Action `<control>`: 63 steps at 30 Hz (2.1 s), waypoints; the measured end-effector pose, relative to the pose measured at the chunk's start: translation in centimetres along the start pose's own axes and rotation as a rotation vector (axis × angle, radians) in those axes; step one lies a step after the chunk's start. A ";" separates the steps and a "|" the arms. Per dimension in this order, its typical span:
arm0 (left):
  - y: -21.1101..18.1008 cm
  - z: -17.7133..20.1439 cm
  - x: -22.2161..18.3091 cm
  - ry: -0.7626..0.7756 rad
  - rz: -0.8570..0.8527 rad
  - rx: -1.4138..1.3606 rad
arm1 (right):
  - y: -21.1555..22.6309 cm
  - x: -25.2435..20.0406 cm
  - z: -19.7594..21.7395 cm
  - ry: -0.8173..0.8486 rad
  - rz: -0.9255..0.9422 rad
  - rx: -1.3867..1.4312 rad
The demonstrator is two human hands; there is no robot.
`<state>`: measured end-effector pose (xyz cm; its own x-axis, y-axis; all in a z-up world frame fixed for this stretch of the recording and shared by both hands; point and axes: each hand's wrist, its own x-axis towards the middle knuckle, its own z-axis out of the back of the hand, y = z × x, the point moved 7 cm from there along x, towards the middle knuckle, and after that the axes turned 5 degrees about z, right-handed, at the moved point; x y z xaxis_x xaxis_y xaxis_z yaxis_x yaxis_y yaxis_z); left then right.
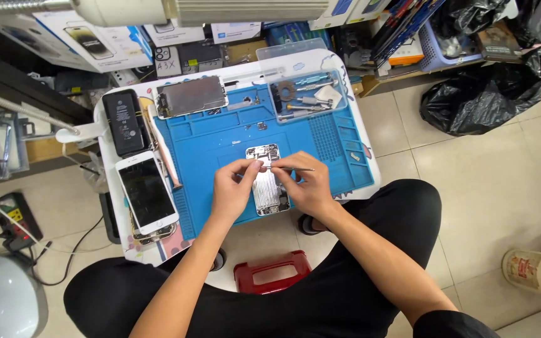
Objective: The person is repairing a disassembled smartphone on a blue work mat. They use tweezers to carefully remove small internal components and screws from the device's chassis, placing them on the mat. The person also handles a separate cracked smartphone screen and a battery during the process.
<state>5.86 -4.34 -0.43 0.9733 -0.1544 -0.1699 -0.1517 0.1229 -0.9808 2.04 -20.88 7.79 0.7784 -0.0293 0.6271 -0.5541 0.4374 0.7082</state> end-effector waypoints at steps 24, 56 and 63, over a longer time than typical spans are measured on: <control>0.0 2.3 1.7 -0.067 0.197 -0.198 | -4.4 0.4 0.2 -0.025 -0.255 0.062; 0.8 3.1 0.7 -0.080 0.238 -0.220 | 1.9 2.9 2.4 0.116 -0.204 -0.078; 0.7 4.1 -0.9 -0.130 0.242 -0.190 | 2.6 2.3 2.2 0.121 -0.194 -0.035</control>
<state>5.58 -0.13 -0.62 0.9171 -0.0150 -0.3983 -0.3986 -0.0466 -0.9159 1.71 -21.80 11.78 0.9003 -0.0090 0.4352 -0.3816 0.4647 0.7990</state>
